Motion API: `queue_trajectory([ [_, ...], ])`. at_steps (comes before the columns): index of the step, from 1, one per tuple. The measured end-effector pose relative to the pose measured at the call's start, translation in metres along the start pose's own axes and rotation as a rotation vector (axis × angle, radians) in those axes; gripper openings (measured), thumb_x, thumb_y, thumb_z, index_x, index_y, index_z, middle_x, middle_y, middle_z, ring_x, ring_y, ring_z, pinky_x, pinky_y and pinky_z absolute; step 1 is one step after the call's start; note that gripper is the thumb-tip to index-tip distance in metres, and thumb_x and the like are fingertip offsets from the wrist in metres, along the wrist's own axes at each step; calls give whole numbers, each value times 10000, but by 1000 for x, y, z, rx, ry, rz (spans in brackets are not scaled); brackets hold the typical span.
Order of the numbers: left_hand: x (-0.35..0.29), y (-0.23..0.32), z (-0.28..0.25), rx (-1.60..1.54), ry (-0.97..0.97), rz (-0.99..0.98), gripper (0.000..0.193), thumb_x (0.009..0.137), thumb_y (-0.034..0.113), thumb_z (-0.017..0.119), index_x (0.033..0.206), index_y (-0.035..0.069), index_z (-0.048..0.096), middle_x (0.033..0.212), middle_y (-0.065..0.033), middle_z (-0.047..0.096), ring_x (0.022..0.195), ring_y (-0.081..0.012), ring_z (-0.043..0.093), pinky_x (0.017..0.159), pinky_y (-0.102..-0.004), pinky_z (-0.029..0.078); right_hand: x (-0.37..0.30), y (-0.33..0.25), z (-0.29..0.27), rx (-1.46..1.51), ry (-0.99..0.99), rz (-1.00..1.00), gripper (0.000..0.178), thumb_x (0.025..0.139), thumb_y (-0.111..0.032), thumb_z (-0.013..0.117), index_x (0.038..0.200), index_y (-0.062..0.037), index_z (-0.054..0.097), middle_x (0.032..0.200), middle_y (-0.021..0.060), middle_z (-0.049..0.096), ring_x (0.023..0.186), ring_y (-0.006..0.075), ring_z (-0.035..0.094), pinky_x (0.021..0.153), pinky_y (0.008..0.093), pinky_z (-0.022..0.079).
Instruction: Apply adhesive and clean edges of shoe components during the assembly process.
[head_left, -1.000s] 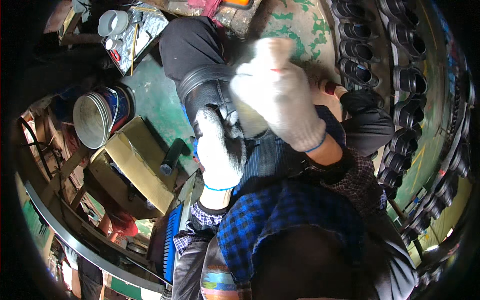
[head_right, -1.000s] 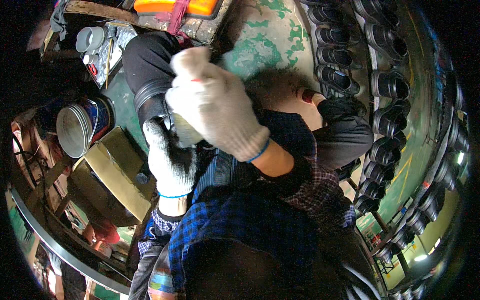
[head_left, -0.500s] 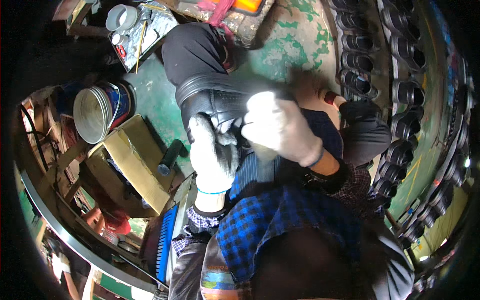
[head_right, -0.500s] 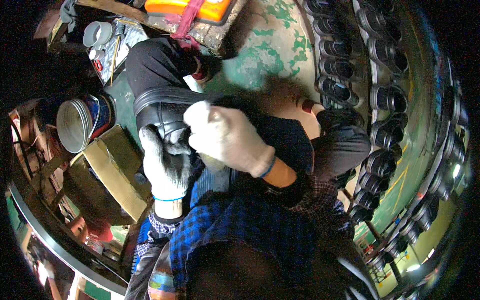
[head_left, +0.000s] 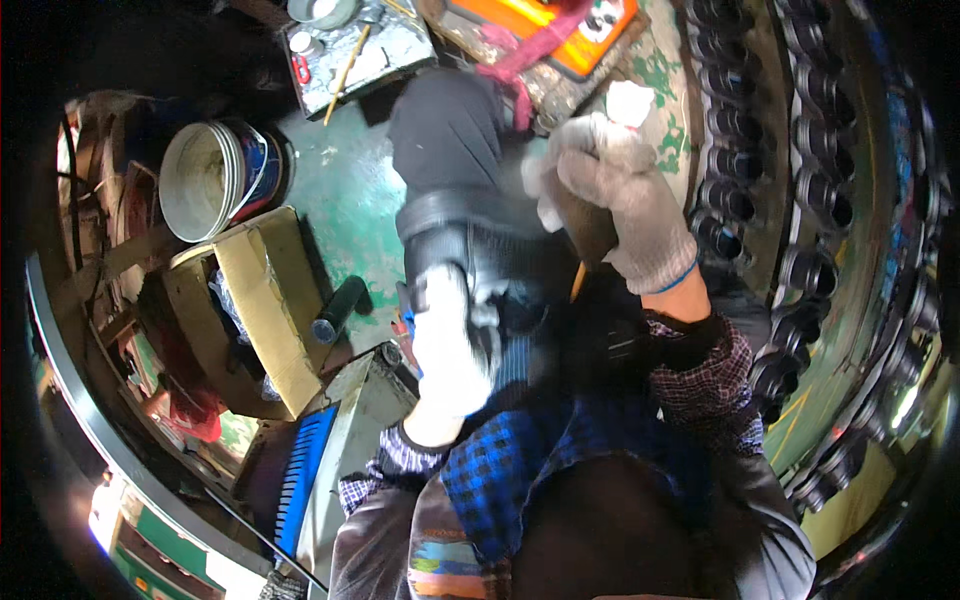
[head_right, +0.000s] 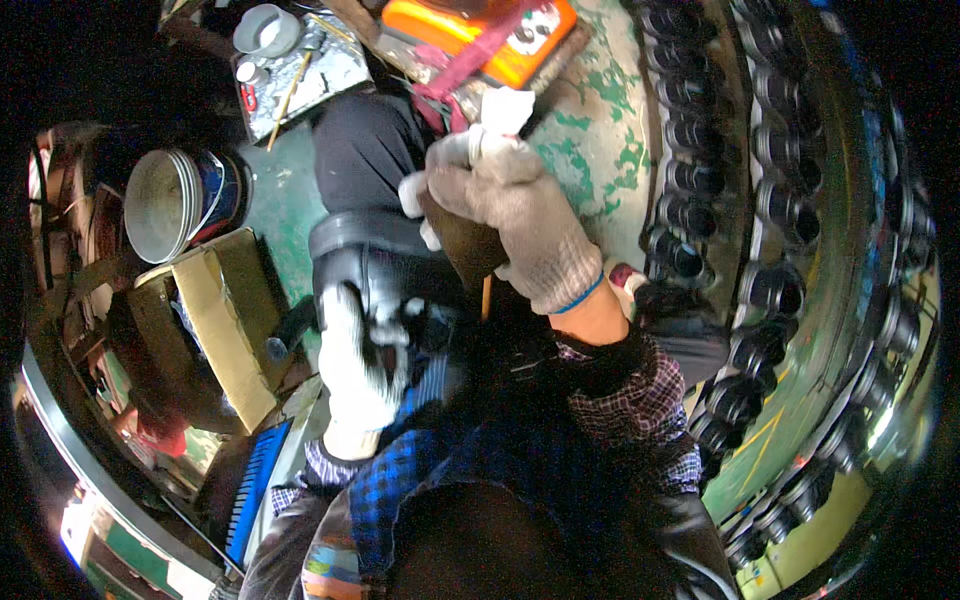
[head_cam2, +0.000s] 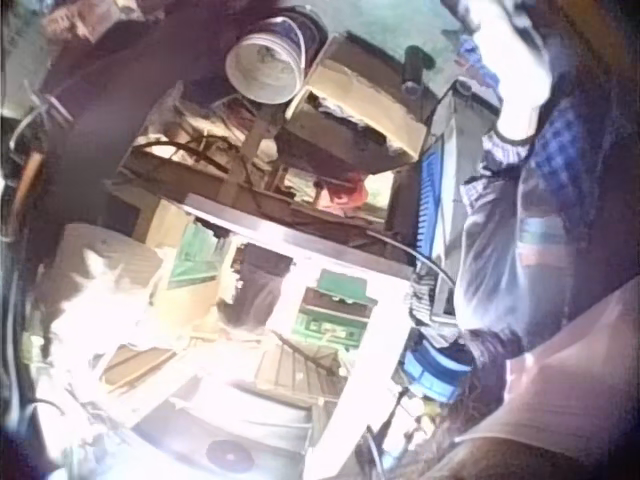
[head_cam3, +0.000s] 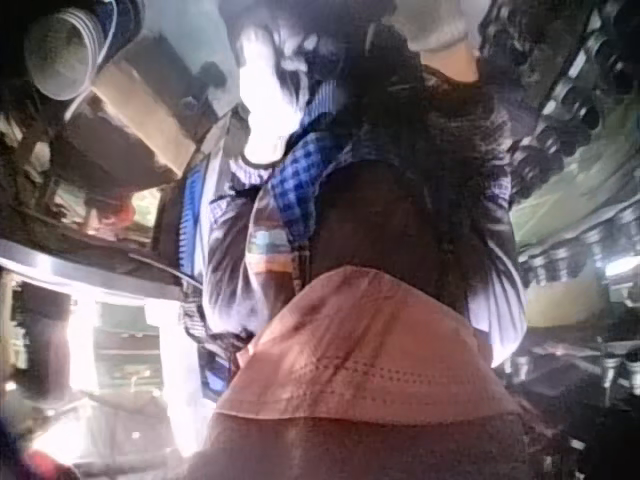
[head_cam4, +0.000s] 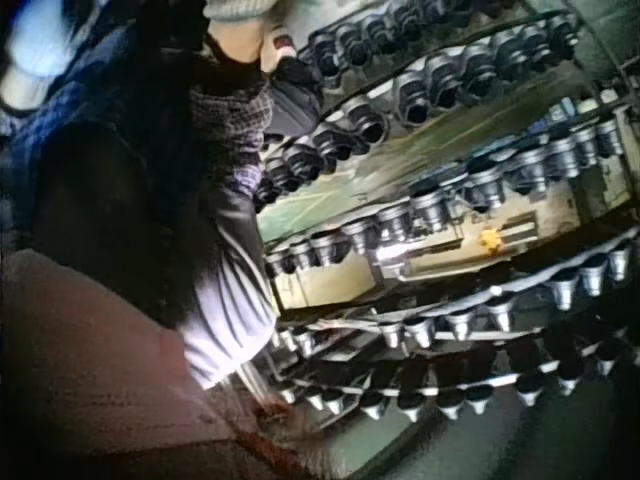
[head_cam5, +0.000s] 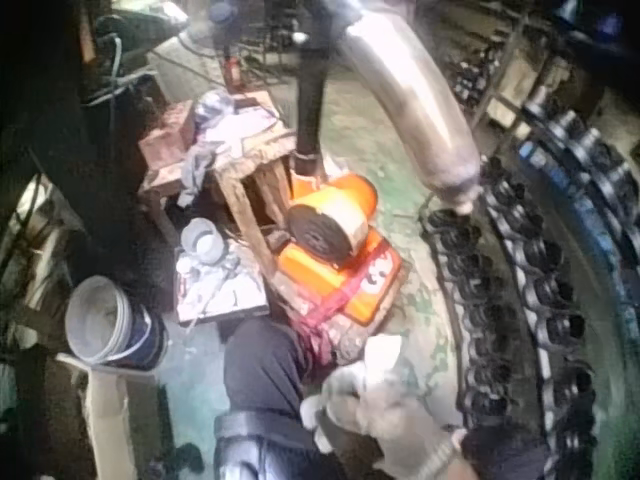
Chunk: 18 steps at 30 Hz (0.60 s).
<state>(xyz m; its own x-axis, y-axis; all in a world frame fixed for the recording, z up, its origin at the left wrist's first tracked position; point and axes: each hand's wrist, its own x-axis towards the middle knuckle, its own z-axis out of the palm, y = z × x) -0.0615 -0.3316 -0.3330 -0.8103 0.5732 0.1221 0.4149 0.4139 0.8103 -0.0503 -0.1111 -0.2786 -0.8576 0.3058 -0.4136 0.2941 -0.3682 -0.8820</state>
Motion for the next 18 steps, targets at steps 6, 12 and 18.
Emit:
queue_trajectory([
  [6,-47,-16,-26,84,-179,-296,214,897,134,536,1065,3,510,798,-87,581,623,-155,562,605,-274,488,145,5,49,-443,-209,-352,163,788,-75,552,943,-72,602,973,143,588,892,286,578,792,390,463],
  [12,-48,-16,-8,-788,-65,-872,186,919,180,495,989,23,566,794,-71,588,675,-158,565,626,-287,476,264,53,86,-632,-290,-613,245,902,-216,510,1015,-32,627,961,119,629,933,210,592,803,316,469],
  [18,-45,-27,-14,-715,-217,-872,196,907,158,487,1020,9,545,831,-89,589,707,-189,567,640,-302,477,314,73,105,-1233,-196,-342,301,883,-292,500,1043,-75,634,1015,132,640,918,261,612,786,359,473],
])
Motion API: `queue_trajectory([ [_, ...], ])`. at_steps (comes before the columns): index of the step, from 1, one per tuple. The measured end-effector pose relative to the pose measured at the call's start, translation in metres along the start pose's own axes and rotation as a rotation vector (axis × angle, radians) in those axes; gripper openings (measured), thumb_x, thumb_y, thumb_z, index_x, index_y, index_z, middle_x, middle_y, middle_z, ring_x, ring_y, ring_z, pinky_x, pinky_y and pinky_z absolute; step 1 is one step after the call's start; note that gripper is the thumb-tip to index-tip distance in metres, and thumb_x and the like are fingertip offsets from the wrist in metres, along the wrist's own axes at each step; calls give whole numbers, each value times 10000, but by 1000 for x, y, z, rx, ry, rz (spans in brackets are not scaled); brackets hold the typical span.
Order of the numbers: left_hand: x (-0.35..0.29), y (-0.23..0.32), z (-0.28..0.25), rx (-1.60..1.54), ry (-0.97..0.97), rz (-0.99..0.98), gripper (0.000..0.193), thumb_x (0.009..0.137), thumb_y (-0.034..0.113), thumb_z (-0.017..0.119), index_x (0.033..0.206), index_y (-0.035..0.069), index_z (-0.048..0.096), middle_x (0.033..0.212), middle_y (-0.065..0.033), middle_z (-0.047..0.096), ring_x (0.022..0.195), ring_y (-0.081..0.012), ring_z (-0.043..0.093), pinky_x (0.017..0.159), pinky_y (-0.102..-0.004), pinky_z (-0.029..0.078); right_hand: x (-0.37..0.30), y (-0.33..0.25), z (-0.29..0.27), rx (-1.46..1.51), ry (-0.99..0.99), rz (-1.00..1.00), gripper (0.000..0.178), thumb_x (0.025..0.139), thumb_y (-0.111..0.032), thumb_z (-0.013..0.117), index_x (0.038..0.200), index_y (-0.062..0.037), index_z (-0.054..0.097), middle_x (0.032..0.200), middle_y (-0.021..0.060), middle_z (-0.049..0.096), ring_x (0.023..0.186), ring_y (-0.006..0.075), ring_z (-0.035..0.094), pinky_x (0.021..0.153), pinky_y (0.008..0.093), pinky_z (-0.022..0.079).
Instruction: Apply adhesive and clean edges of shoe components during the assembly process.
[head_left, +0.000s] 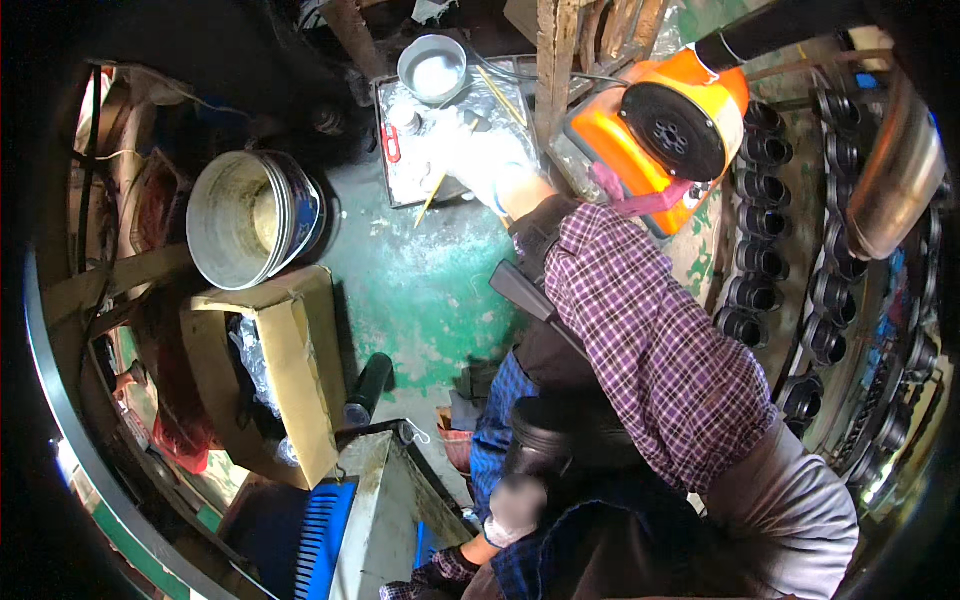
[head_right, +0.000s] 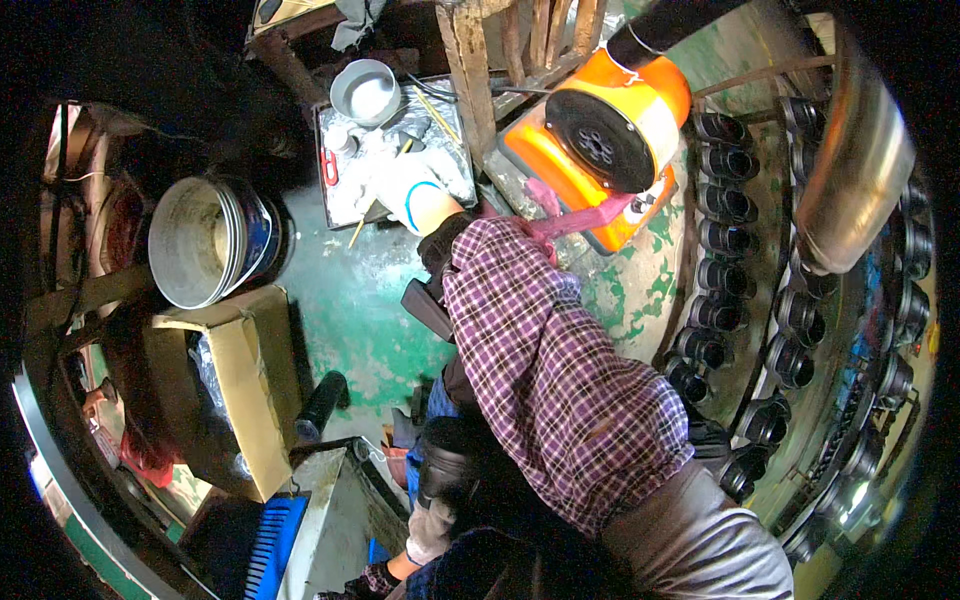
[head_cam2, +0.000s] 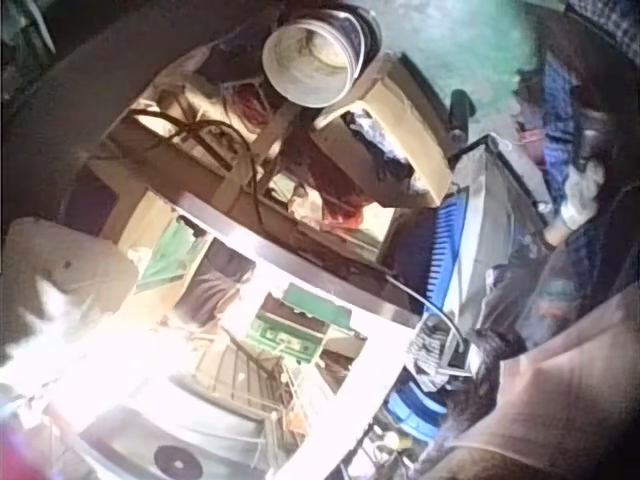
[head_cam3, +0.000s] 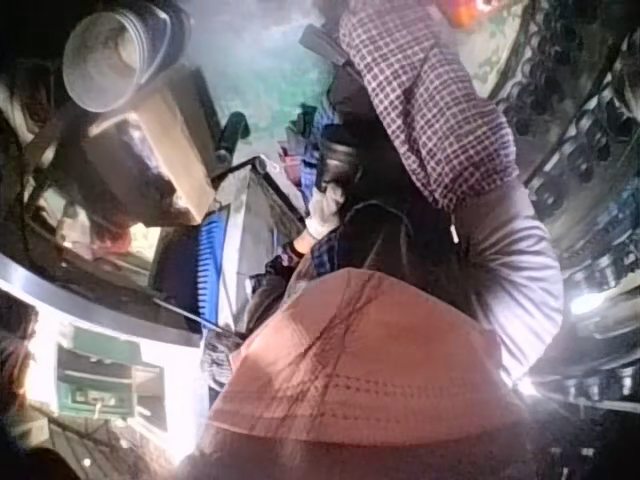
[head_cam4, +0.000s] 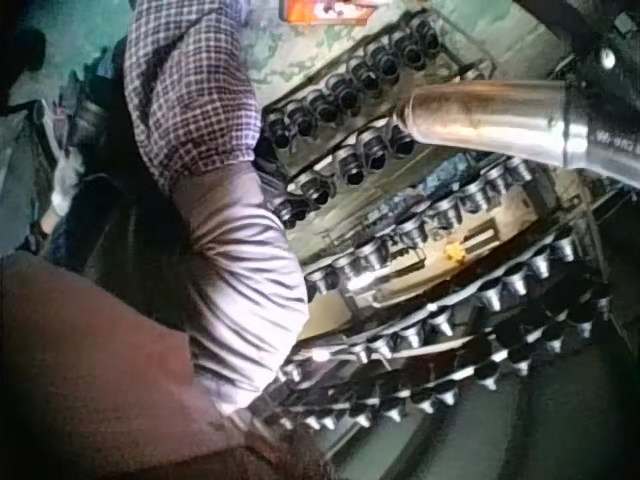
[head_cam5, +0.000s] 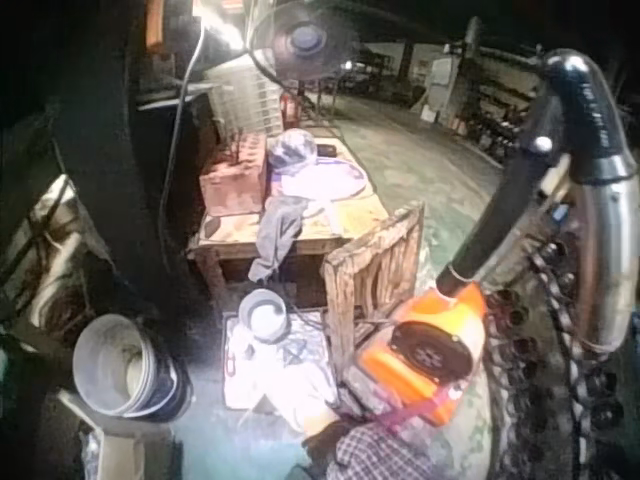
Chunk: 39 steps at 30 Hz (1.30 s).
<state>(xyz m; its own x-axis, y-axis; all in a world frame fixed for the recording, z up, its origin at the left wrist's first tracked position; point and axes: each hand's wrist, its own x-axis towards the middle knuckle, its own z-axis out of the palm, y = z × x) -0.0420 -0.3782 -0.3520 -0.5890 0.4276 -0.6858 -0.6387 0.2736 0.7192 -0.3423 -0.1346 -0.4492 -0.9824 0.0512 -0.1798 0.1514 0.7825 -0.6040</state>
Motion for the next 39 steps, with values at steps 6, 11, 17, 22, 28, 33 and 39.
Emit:
queue_trajectory([
  [6,6,7,1,54,-16,45,215,896,136,480,1052,-6,524,867,-107,589,739,-219,570,655,-317,479,11,16,9,603,5,226,274,842,-208,579,1035,-20,633,1037,121,635,946,205,596,812,312,461],
  [11,-1,8,5,188,46,183,237,886,117,474,1078,-18,507,898,-123,589,766,-244,571,667,-330,480,-26,-14,-24,1395,42,112,297,838,-139,599,1099,2,581,1035,78,601,944,188,583,813,284,459],
  [17,-7,9,0,997,210,698,268,875,95,467,1110,-32,486,935,-141,589,798,-275,574,682,-345,481,-121,-37,-103,1395,-138,-55,234,827,-58,585,1055,-36,536,984,68,587,922,172,591,762,288,506],
  [22,2,2,25,1558,426,834,302,855,207,536,1128,79,535,719,-69,535,550,-198,537,472,-310,430,-243,-74,-177,716,272,-194,176,814,-39,576,988,-15,589,917,96,606,838,188,606,724,275,509],
  [28,22,29,68,1002,397,1029,299,861,145,588,1141,46,561,733,-143,606,534,-253,559,526,-342,482,-354,-71,-171,-909,252,-18,239,618,-63,664,851,-49,611,723,55,512,783,213,576,608,301,478],
  [33,36,43,77,740,274,1065,360,809,48,635,1148,-13,531,700,-207,603,575,-334,591,543,-367,471,-408,-80,-121,760,301,525,204,765,-107,670,928,-23,580,789,34,558,707,95,535,634,252,467],
  [39,29,50,81,801,201,787,263,873,90,562,1116,-8,537,870,-151,625,757,-253,612,702,-336,482,-428,-72,-90,788,287,411,221,801,-161,648,989,-58,595,826,86,628,762,205,614,675,292,496],
])
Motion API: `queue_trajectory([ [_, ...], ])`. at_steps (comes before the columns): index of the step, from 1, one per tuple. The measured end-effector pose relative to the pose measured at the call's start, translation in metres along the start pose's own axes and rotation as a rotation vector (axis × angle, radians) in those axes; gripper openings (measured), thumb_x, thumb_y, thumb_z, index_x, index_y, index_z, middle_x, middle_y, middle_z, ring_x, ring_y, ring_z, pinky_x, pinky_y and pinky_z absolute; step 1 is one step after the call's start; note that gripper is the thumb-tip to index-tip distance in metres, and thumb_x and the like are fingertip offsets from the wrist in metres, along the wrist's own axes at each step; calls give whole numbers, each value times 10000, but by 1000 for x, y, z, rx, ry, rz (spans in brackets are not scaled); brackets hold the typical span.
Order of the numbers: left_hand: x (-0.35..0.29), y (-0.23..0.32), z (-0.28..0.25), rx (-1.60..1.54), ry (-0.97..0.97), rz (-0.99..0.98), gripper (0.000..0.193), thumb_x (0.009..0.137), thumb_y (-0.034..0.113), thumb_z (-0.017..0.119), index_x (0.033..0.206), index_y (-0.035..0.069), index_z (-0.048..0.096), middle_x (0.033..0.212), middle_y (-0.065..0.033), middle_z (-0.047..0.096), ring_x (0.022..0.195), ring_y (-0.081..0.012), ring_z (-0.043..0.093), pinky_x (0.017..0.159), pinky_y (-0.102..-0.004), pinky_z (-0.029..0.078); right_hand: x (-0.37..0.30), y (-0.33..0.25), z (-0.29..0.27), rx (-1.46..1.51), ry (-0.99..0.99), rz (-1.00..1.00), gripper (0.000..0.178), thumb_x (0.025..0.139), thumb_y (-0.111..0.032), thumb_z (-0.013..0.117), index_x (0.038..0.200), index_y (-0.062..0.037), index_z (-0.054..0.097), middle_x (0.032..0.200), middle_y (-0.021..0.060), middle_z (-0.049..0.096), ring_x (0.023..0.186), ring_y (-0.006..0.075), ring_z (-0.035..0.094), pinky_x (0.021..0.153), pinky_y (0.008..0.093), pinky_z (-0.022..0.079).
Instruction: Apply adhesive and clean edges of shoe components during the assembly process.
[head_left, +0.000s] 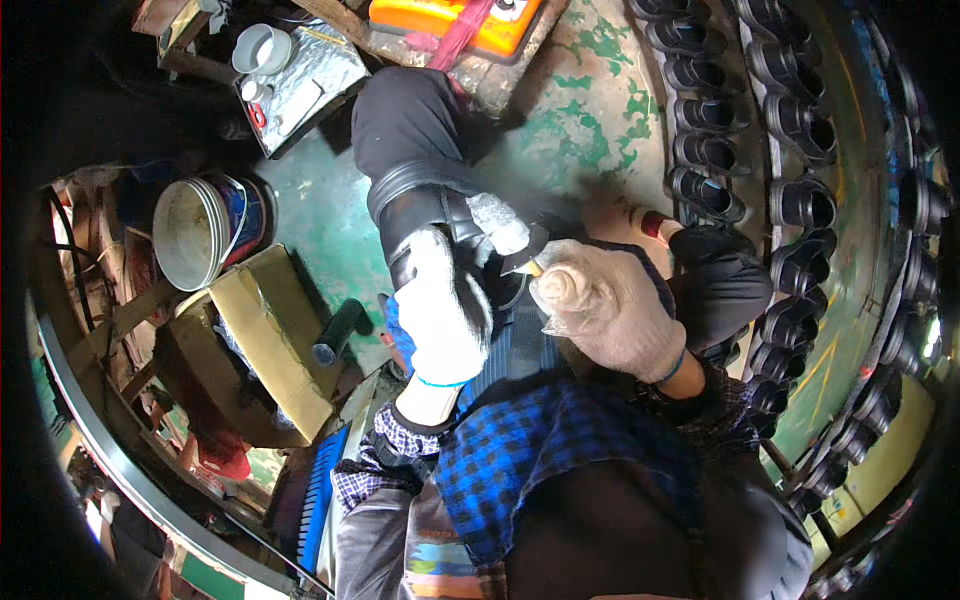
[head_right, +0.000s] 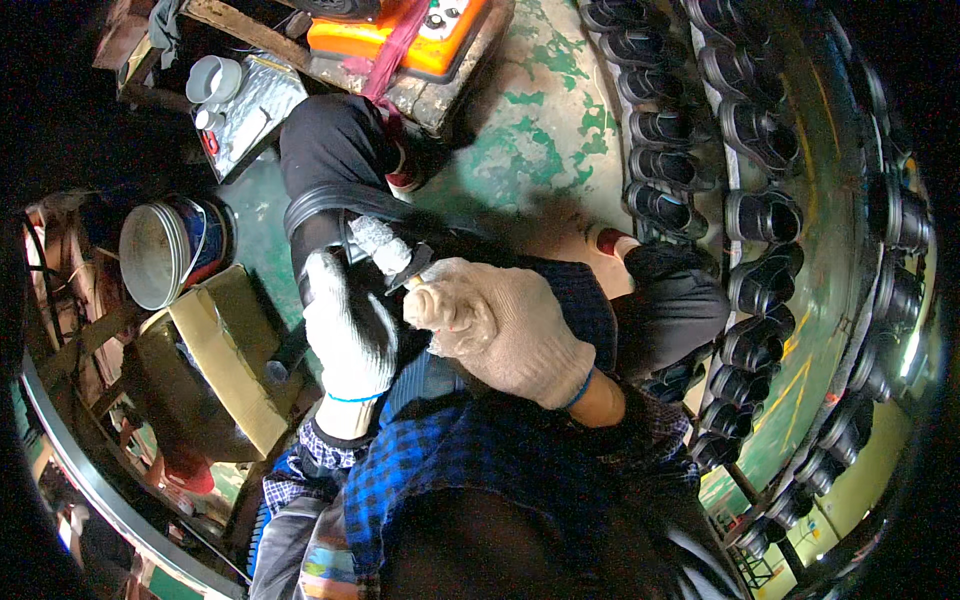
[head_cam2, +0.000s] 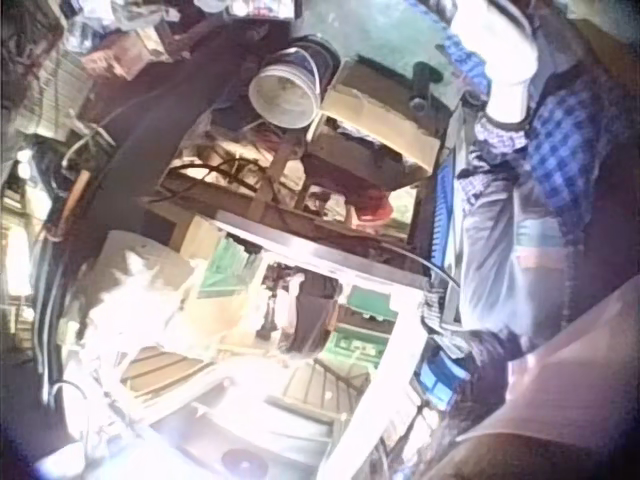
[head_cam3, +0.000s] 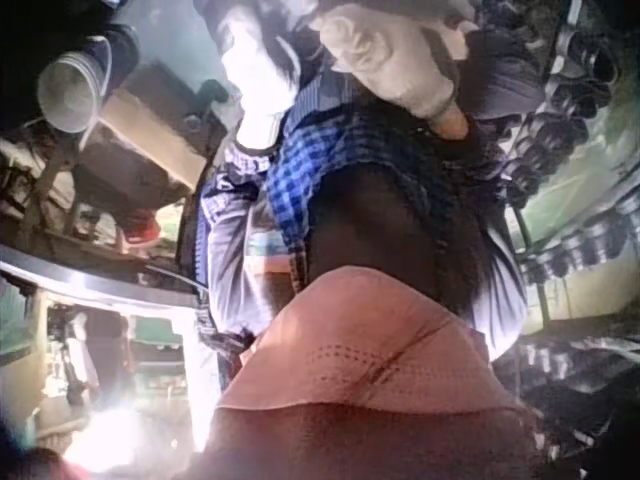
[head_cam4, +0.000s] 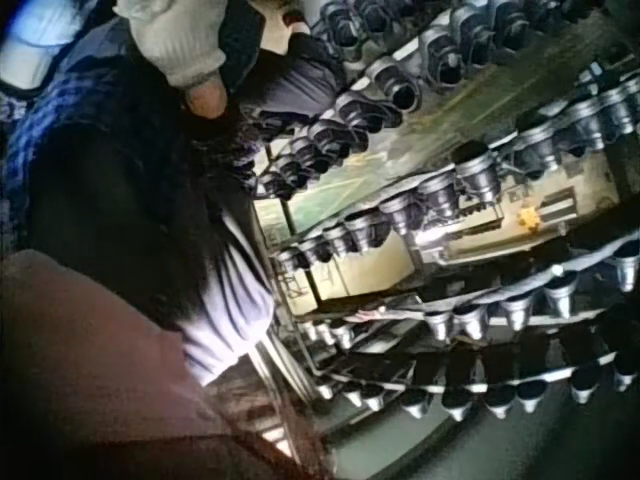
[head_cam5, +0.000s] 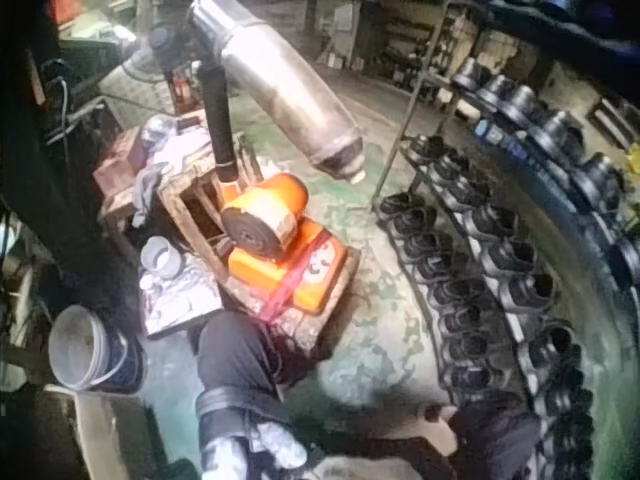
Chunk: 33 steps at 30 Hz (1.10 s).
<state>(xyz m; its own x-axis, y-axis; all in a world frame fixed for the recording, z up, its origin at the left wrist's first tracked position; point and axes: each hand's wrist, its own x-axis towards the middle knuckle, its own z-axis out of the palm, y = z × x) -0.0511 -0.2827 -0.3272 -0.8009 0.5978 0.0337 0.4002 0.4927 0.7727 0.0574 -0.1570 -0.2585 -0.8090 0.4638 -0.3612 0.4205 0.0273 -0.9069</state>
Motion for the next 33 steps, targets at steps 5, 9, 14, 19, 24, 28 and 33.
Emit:
queue_trajectory([
  [5,1,-5,17,-762,9,-301,230,939,197,459,1031,17,568,838,-102,642,693,-177,590,634,-291,473,6,-6,5,-180,-54,-14,235,830,-230,613,996,-64,605,850,93,636,798,233,607,709,317,496],
  [9,2,4,18,-1010,25,-267,336,971,255,386,1145,4,525,1064,-108,607,956,-211,577,873,-338,451,19,-1,3,-106,-109,61,236,884,-153,588,1054,9,608,893,45,637,831,85,570,766,241,473],
  [14,6,3,12,-205,23,-68,213,918,59,430,1054,0,584,917,-92,644,796,-177,601,733,-280,480,20,-2,4,-178,-125,33,259,857,-144,607,1060,17,600,949,93,655,882,129,612,784,257,484],
  [19,3,3,13,-94,-24,-133,209,910,69,440,1060,26,580,880,-82,648,734,-160,601,679,-278,483,41,1,9,-764,-23,-474,105,789,-124,611,831,-34,578,749,95,597,700,221,604,655,330,498],
  [24,-3,-5,23,-135,-10,-84,297,978,202,378,1128,20,558,893,-92,647,744,-165,607,658,-274,488,29,16,11,-439,-70,-166,139,777,-161,616,852,-44,616,807,100,616,693,253,584,684,339,487],
  [28,-7,-22,24,-146,-86,-139,348,936,107,434,1277,45,472,999,-155,639,757,-210,628,675,-292,510,46,12,12,-645,-85,-429,127,804,-126,583,886,-40,627,832,100,640,709,238,605,663,351,476],
  [33,-14,-20,33,-311,-40,-365,343,995,241,376,1106,-3,590,941,-69,648,817,-116,585,742,-260,479,48,6,6,-660,-202,-245,204,831,-204,533,995,-98,590,920,121,615,815,289,599,716,388,493],
])
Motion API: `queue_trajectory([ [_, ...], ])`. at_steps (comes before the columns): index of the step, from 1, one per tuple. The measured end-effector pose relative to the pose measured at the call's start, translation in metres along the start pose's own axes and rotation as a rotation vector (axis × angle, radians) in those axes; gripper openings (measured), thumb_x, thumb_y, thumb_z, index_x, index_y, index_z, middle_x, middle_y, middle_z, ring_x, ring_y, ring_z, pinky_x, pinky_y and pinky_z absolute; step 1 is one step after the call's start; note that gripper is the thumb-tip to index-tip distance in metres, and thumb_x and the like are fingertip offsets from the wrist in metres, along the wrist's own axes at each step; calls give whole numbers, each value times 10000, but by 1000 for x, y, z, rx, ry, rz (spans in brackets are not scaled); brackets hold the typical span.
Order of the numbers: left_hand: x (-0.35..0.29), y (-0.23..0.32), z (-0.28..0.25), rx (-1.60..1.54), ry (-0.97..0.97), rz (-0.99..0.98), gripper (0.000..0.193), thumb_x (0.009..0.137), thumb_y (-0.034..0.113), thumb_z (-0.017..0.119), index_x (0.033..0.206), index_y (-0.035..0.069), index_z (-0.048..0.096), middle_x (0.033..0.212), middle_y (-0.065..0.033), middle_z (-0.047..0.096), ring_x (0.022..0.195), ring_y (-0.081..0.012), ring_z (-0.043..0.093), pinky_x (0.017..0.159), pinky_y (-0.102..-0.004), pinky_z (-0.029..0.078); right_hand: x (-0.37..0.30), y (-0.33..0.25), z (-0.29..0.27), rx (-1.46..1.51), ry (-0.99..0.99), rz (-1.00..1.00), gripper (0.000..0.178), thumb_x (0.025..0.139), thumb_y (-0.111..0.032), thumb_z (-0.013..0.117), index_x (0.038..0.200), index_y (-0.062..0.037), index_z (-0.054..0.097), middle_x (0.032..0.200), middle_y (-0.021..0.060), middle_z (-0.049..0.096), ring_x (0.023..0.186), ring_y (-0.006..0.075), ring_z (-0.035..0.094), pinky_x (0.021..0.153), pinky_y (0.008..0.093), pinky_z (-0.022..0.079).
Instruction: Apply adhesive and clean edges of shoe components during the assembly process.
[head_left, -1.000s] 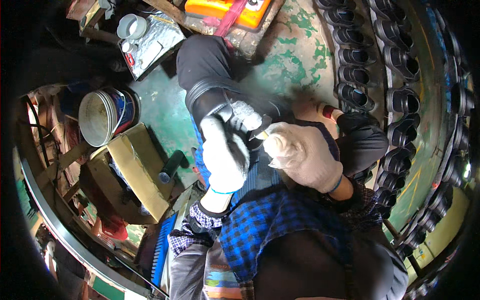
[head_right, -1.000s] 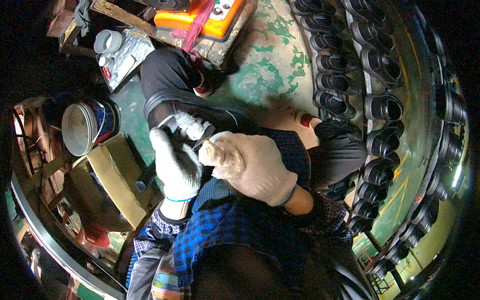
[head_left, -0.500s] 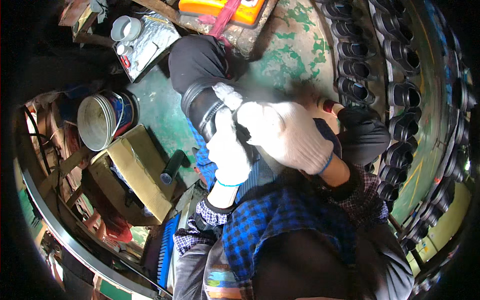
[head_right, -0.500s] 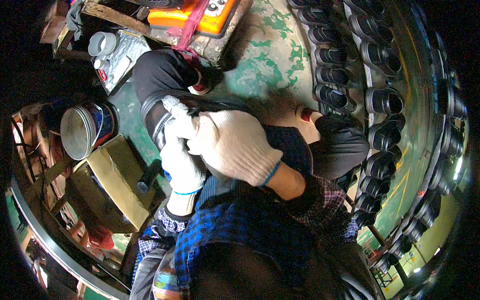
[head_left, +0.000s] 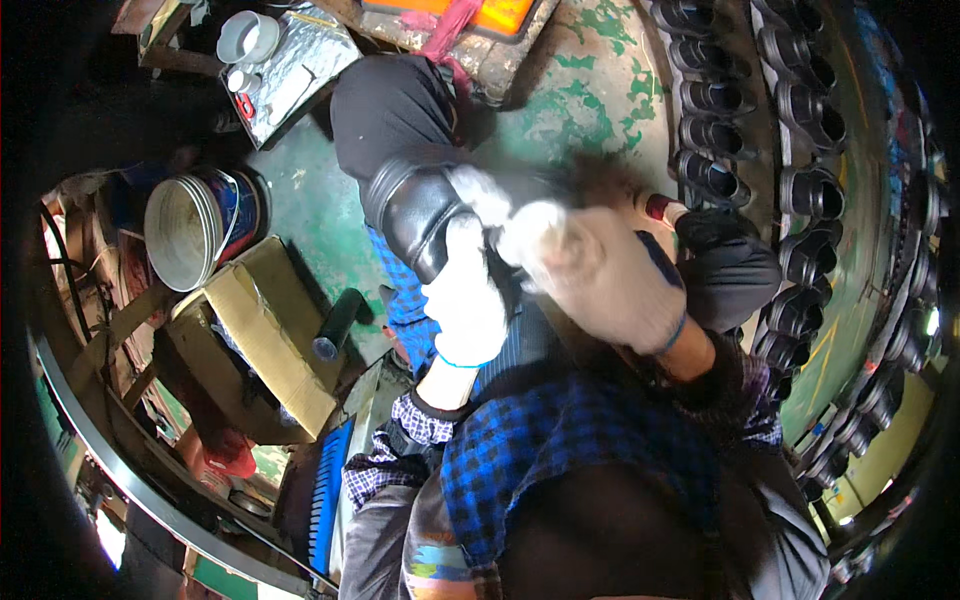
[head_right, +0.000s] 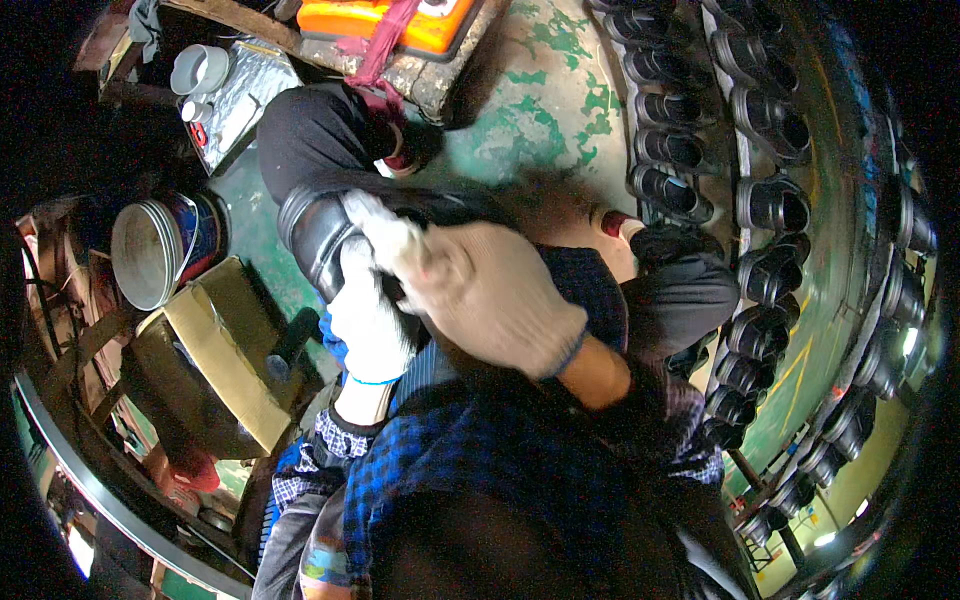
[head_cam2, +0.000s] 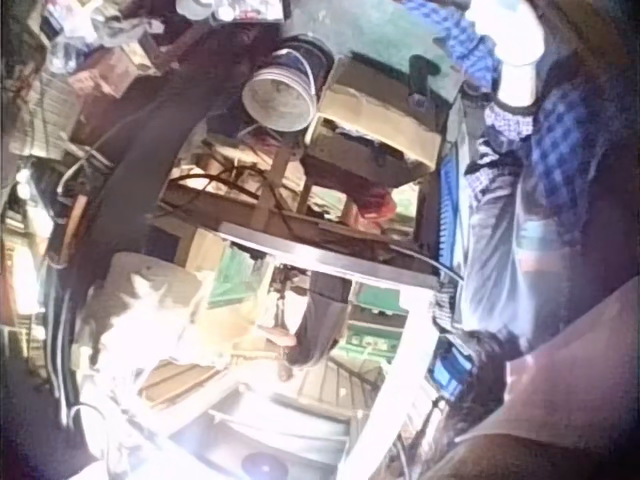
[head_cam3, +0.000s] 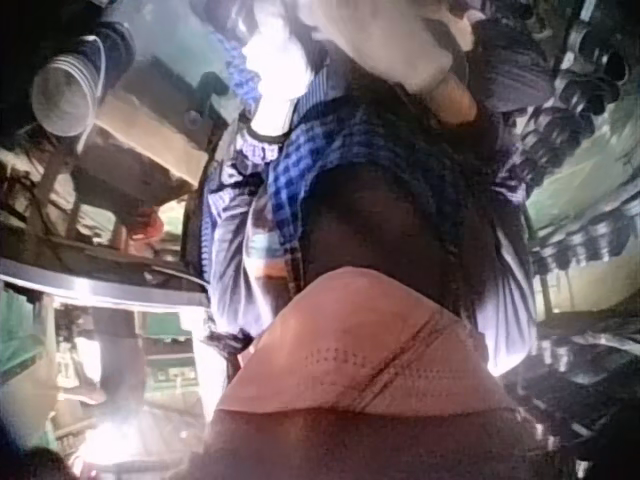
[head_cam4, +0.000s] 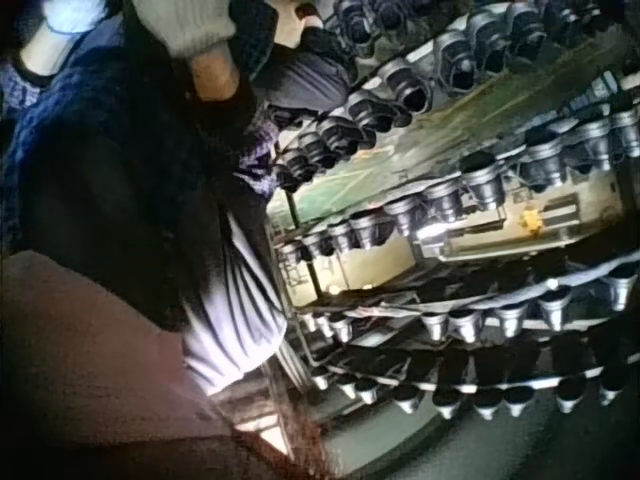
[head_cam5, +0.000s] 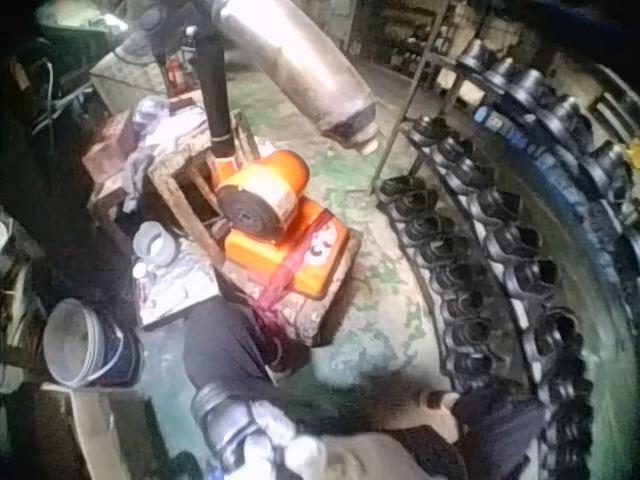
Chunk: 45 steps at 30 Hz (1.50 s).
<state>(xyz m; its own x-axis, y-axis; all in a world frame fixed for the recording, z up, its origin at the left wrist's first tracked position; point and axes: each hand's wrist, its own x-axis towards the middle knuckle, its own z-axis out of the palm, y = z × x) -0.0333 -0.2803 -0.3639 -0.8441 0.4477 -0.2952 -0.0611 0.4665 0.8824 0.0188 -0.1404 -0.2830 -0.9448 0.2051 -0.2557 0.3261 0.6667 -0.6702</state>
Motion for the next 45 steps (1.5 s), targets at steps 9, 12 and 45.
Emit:
queue_trajectory([
  [9,-3,-16,-12,265,-88,365,489,831,-17,490,1312,-21,410,1107,-200,594,897,-293,624,789,-351,500,-4,0,12,193,184,17,196,839,-223,537,890,-45,602,771,146,610,708,302,605,624,414,484],
  [12,1,13,-18,324,-14,298,306,956,149,418,1207,21,538,1045,-156,639,779,-200,627,709,-295,504,2,-1,13,53,45,85,164,807,-137,580,907,-14,620,806,130,632,744,233,622,681,337,497],
  [45,-1,2,-19,340,-114,466,413,853,2,488,1261,-50,444,1096,-227,591,939,-322,613,835,-352,483,-11,-6,10,151,132,141,174,774,-146,633,895,-21,619,765,126,637,687,246,626,616,341,503],
])
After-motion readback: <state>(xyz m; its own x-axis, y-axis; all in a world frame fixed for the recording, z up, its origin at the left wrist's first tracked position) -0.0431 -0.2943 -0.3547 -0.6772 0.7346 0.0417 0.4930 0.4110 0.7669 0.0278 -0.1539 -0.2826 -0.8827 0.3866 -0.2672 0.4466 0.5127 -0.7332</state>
